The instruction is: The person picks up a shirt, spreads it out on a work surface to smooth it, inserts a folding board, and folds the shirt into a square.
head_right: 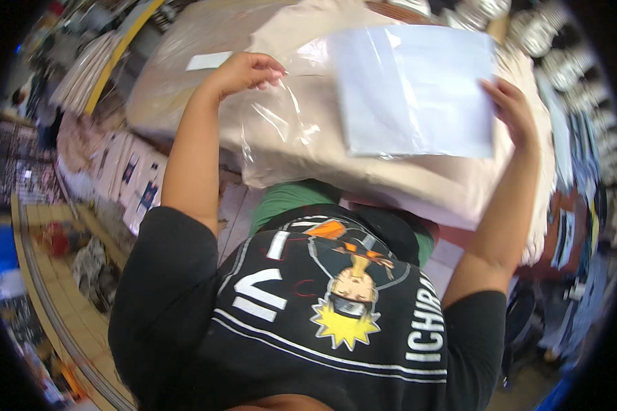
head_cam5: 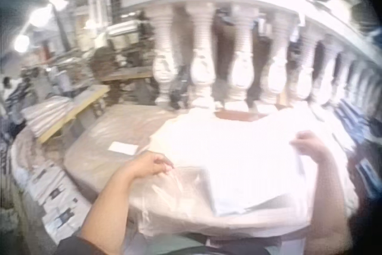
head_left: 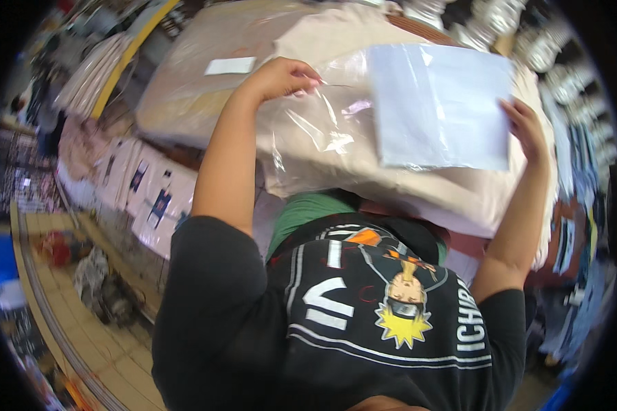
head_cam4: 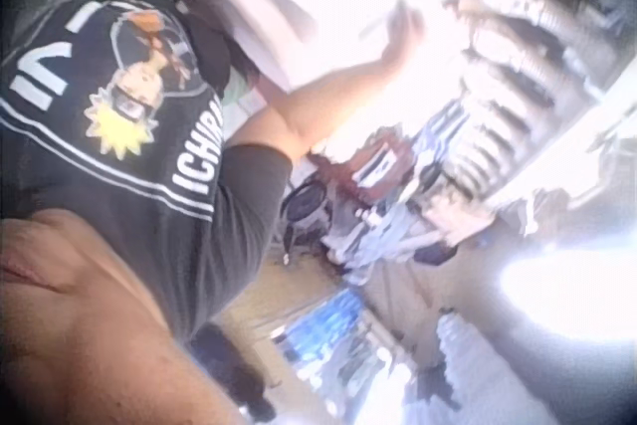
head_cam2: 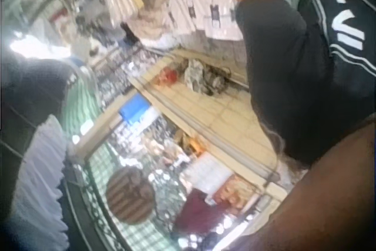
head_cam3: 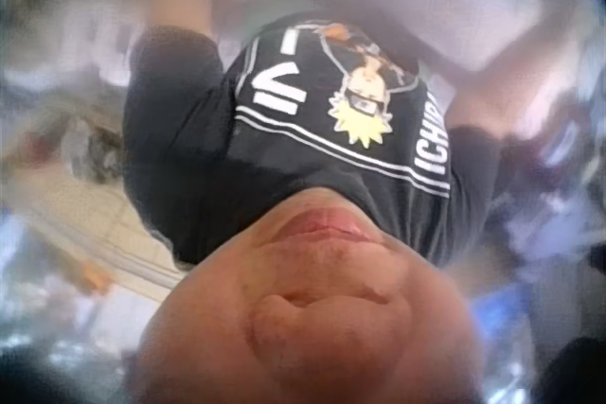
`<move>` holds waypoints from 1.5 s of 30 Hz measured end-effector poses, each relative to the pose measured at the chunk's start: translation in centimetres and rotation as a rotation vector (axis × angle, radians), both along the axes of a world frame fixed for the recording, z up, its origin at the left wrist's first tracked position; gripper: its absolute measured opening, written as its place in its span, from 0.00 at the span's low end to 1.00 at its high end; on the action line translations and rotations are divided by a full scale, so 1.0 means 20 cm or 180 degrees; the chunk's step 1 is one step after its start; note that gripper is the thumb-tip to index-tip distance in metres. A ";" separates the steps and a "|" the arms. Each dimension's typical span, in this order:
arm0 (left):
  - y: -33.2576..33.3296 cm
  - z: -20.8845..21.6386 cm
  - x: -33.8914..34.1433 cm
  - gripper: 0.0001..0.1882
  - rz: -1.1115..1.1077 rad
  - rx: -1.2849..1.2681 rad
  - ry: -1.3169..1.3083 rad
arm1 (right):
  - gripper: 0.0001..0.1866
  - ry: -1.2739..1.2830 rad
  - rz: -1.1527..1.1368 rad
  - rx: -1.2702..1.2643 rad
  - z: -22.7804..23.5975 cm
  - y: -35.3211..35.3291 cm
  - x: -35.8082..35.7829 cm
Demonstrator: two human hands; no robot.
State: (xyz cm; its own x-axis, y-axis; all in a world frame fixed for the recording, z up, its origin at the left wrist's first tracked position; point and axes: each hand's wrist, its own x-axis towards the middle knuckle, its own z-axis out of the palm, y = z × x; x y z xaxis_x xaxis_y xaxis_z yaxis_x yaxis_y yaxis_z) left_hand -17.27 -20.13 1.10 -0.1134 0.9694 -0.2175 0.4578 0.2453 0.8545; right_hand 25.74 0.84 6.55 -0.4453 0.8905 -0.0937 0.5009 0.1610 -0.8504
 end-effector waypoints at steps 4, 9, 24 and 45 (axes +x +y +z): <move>-0.28 -0.18 -0.48 0.11 0.1840 0.0382 -0.0481 | 0.07 0.1310 -0.0822 -0.0034 -0.17 0.17 0.28; -0.69 -0.48 -0.80 0.10 0.3140 0.0685 -0.0879 | 0.08 0.1221 -0.0963 -0.0520 -0.45 0.14 0.16; -2.13 -1.27 -0.85 0.18 0.3189 -0.3454 0.2730 | 0.10 0.0613 -0.1017 -0.0871 -0.65 0.05 0.12; -2.02 -0.96 -1.04 0.36 0.5647 -0.2028 0.0943 | 0.11 0.0690 -0.1135 -0.0779 -0.62 -0.01 0.13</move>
